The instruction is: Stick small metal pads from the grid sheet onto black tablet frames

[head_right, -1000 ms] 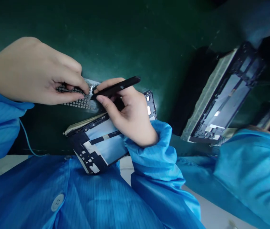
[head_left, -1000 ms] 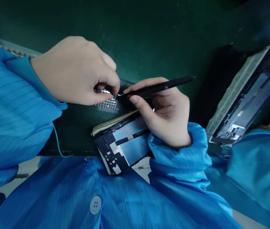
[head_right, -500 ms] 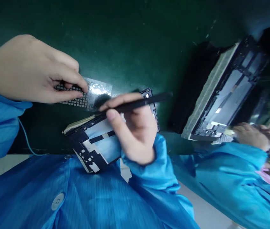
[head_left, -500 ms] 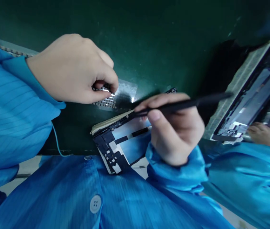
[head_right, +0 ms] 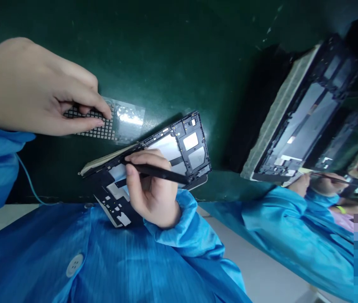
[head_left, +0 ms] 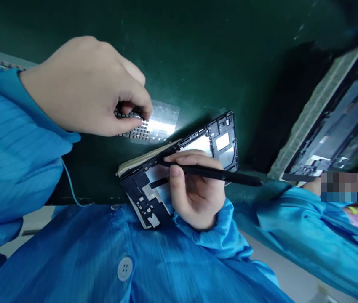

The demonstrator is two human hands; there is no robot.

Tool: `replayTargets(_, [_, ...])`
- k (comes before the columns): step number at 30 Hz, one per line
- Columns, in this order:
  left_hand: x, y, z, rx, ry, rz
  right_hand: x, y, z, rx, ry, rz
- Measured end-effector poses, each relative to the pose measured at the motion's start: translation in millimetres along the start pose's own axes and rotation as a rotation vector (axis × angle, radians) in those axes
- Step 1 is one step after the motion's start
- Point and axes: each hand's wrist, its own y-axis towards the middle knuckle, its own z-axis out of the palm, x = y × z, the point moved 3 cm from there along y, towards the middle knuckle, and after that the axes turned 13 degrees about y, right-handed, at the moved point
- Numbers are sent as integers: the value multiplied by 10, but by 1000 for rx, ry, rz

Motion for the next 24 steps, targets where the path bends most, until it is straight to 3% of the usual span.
replayTargets(5, [5,-2,-3,-22,34,41,85,334,-129,146,-79,36])
replayTargets(11, [0,3,-8,-14,3,42,-128,822,-106,374,-144,82])
replayTargets(19, [49,26,63,-40,-5,54,-183,801,-82,346,-109,5])
replayTargets(24, [56,18,69,-19,-42,35,-167,827,-91,361,-59,34])
